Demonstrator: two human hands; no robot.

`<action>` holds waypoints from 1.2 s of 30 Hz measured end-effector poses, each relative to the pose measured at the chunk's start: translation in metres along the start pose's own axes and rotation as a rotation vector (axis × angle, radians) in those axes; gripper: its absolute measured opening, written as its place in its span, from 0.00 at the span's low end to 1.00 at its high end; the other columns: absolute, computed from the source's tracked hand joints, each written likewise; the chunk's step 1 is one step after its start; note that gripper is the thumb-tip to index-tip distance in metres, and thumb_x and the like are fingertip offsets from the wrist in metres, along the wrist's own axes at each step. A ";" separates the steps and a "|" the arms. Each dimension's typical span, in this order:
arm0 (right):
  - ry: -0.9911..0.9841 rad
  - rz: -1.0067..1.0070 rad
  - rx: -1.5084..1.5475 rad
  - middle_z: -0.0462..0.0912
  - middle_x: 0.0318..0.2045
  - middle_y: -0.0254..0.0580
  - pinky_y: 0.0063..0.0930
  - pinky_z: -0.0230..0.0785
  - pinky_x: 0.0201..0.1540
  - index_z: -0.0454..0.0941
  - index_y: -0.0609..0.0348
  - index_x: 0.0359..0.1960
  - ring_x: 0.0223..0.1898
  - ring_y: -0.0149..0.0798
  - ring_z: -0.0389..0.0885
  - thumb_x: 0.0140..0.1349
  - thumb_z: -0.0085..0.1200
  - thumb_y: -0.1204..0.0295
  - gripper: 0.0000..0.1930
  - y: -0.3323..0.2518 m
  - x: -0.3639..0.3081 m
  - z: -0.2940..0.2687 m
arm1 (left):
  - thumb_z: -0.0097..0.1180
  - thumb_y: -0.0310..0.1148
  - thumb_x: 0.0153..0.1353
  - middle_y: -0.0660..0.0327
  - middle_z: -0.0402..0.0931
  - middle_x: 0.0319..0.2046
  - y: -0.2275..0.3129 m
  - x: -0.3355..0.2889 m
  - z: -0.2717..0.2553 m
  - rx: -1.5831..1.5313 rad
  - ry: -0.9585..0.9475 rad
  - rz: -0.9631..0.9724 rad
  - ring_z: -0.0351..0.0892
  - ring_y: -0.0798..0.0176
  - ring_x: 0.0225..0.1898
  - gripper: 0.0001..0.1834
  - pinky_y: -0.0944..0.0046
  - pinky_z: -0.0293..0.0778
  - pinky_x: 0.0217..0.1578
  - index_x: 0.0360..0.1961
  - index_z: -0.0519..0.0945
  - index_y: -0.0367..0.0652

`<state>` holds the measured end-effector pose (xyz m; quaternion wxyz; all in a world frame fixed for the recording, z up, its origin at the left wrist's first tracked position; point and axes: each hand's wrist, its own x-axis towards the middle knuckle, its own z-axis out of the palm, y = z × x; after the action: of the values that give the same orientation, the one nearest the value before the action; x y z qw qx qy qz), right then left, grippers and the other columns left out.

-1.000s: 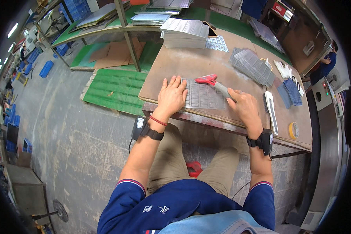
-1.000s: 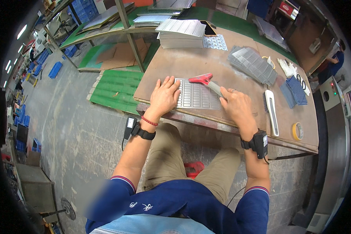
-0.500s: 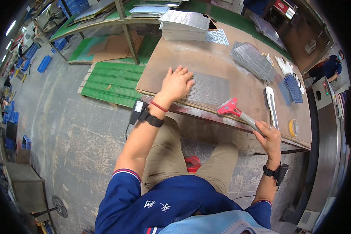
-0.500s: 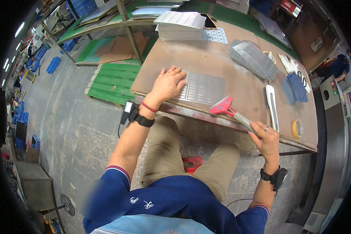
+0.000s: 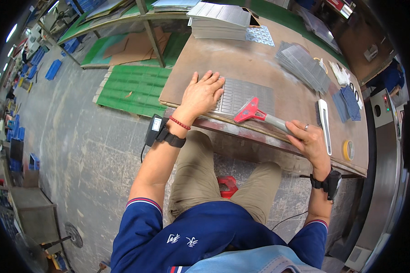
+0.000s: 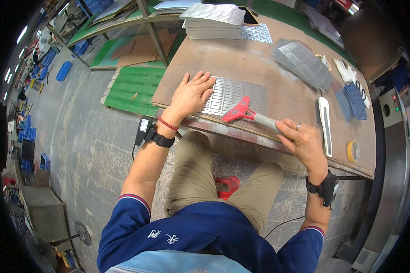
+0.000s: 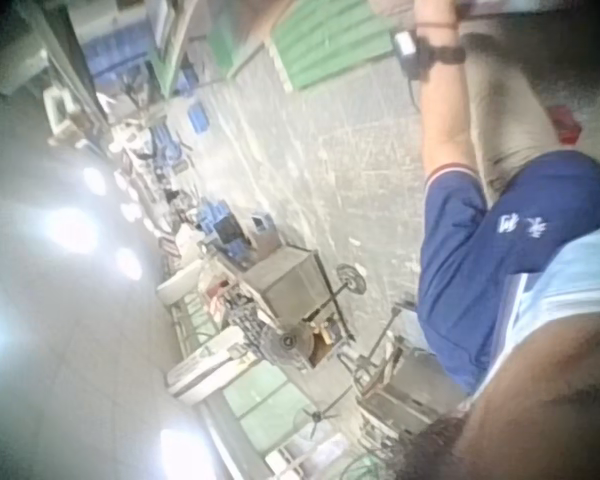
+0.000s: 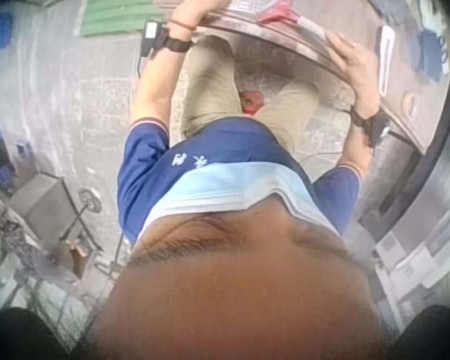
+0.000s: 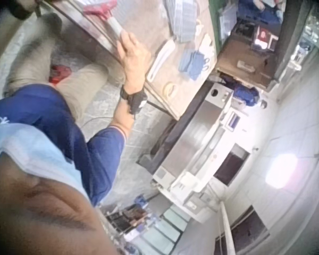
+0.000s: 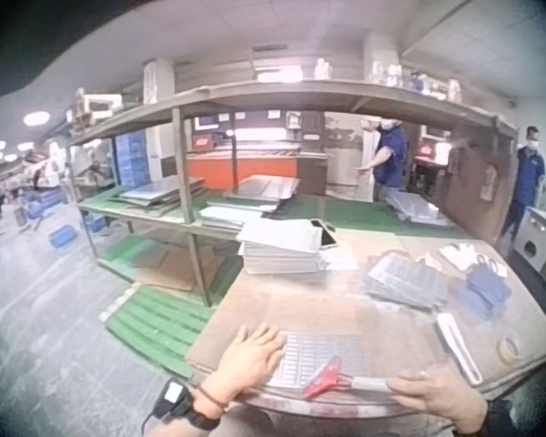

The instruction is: Cleaning and scraping small rectangular metal plates on a workbench using a brush and a scraper.

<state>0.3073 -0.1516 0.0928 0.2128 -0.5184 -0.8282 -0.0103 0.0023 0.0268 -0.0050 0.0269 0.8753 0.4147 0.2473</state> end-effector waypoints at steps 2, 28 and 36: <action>-0.042 0.018 -0.044 0.84 0.40 0.40 0.36 0.73 0.35 0.83 0.54 0.46 0.32 0.46 0.81 0.48 0.66 0.75 0.20 -0.001 -0.008 -0.006 | 0.49 0.42 0.69 0.57 0.71 0.63 0.001 0.001 -0.001 -0.006 0.009 0.005 0.65 0.52 0.67 0.20 0.39 0.56 0.67 0.59 0.77 0.50; -0.063 0.045 0.055 0.85 0.42 0.43 0.36 0.74 0.38 0.83 0.53 0.47 0.33 0.51 0.82 0.51 0.65 0.73 0.19 0.030 0.046 0.001 | 0.51 0.40 0.67 0.59 0.71 0.63 0.001 0.001 -0.001 -0.001 0.001 0.020 0.66 0.53 0.67 0.20 0.39 0.56 0.67 0.59 0.77 0.51; -0.038 0.075 0.033 0.85 0.42 0.47 0.36 0.75 0.40 0.84 0.53 0.47 0.35 0.51 0.83 0.51 0.65 0.72 0.18 0.037 0.058 0.010 | 0.51 0.40 0.67 0.59 0.71 0.63 0.001 0.001 -0.004 0.017 -0.004 -0.001 0.65 0.54 0.67 0.20 0.40 0.56 0.67 0.59 0.77 0.51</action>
<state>0.3147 -0.0823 0.0976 0.2060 -0.5456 -0.8121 0.0213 0.0017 0.0259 -0.0008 0.0204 0.8757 0.4173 0.2420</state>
